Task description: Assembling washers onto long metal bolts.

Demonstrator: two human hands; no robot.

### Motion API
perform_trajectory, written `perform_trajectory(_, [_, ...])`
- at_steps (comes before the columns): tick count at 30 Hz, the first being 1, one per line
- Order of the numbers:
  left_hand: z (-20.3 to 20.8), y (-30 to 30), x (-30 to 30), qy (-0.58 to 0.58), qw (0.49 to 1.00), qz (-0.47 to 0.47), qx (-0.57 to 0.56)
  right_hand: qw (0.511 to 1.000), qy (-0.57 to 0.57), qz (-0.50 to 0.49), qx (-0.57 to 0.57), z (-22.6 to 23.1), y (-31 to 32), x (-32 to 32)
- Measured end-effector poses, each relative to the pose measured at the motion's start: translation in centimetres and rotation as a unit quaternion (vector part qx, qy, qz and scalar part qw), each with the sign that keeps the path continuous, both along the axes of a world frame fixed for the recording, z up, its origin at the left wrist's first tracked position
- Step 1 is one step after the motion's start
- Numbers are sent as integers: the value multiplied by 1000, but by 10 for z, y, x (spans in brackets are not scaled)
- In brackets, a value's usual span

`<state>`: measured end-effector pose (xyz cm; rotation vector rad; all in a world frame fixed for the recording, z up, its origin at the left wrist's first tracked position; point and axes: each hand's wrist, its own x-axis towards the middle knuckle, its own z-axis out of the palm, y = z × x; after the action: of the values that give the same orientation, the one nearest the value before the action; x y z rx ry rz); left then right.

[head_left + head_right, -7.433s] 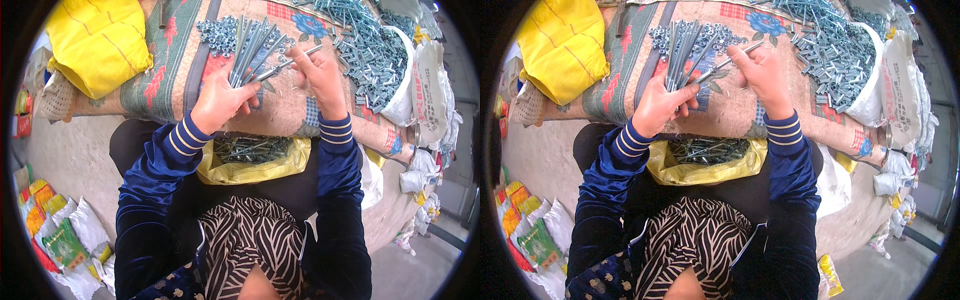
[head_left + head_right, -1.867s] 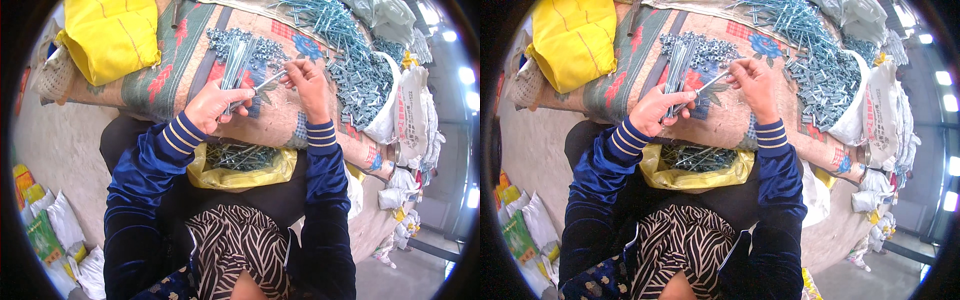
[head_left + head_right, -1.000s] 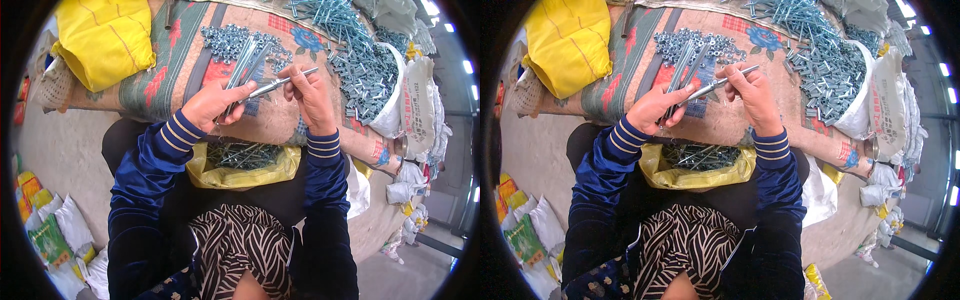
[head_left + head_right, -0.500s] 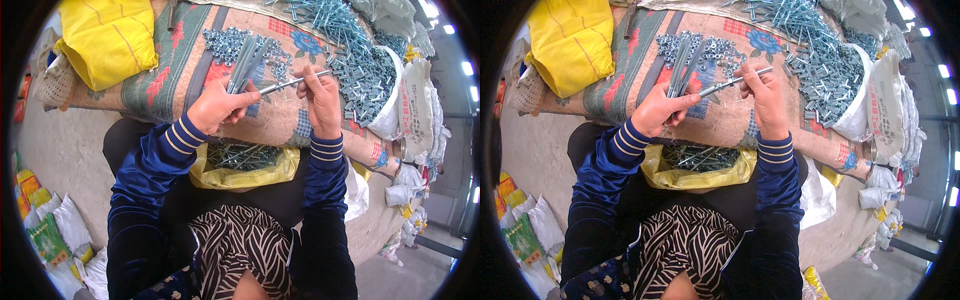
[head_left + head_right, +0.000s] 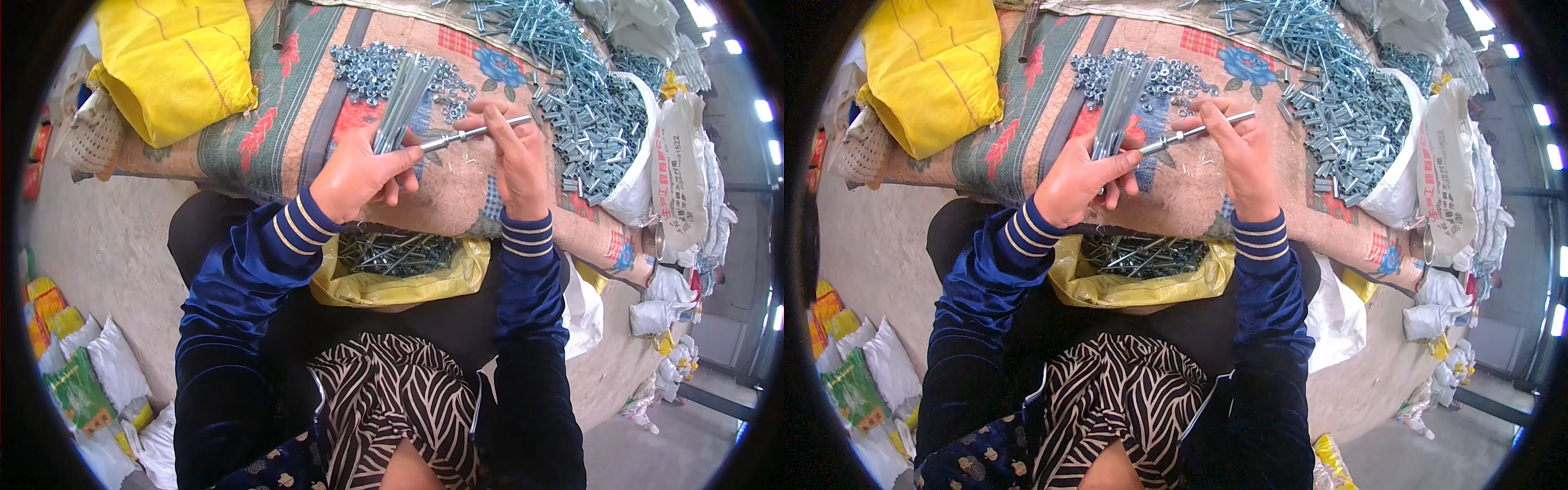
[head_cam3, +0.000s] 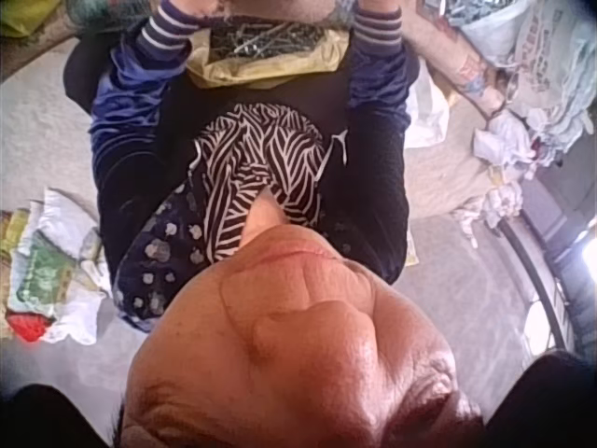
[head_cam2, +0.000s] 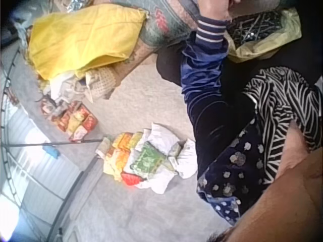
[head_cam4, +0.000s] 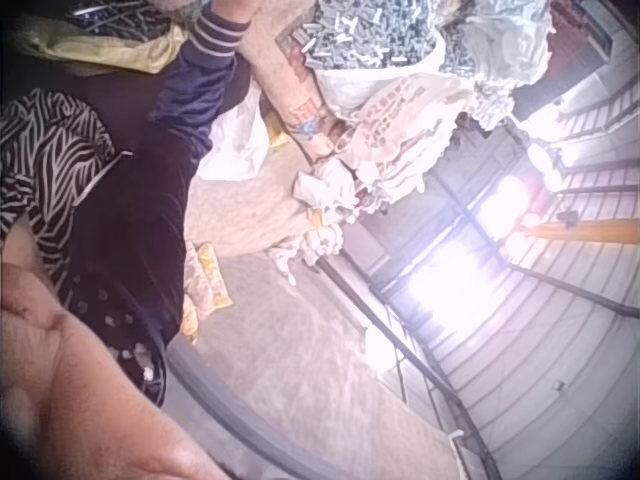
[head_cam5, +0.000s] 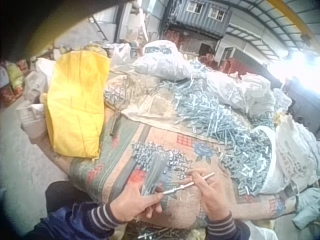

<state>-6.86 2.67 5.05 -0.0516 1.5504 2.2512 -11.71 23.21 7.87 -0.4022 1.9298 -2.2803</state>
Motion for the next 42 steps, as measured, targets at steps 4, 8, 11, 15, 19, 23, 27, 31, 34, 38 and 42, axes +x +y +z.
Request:
perform_trajectory(4, [3, 3, 2, 15, 999, 32, -33, 951, -13, -67, 303, -2, 0, -2])
perform_trajectory(8, [3, 3, 3, 31, 998, 43, -46, 998, 8, 40, 40, -4, -3, 0])
perform_trajectory(11, [6, -1, 2, 13, 998, 33, -47, 914, -103, -25, 392, 10, 0, -5])
perform_trajectory(15, [4, 1, 1, 18, 997, 38, -57, 985, 89, -107, 106, -16, -16, 1])
perform_trajectory(19, [6, -3, 2, 12, 998, 27, -47, 985, -25, -52, 164, -13, -1, 1])
perform_trajectory(23, [13, 7, 6, 32, 993, 34, -108, 991, -40, 44, 120, -19, -8, 13])
perform_trajectory(27, [-16, 10, 9, 289, 906, 112, -288, 979, -72, 3, 191, -16, -17, 14])
perform_trajectory(31, [-8, -1, 6, 128, 972, 67, -187, 887, 73, 180, 418, 20, 12, 8])
perform_trajectory(34, [8, -3, -1, 35, 992, 21, -115, 835, 90, 2, 543, -3, 77, -31])
perform_trajectory(38, [5, -6, -3, -11, 999, -22, -47, 629, 213, -264, 699, -60, 122, -86])
perform_trajectory(42, [-6, -16, -6, -93, 991, -86, 39, 549, 265, -234, 757, -44, 95, -79])
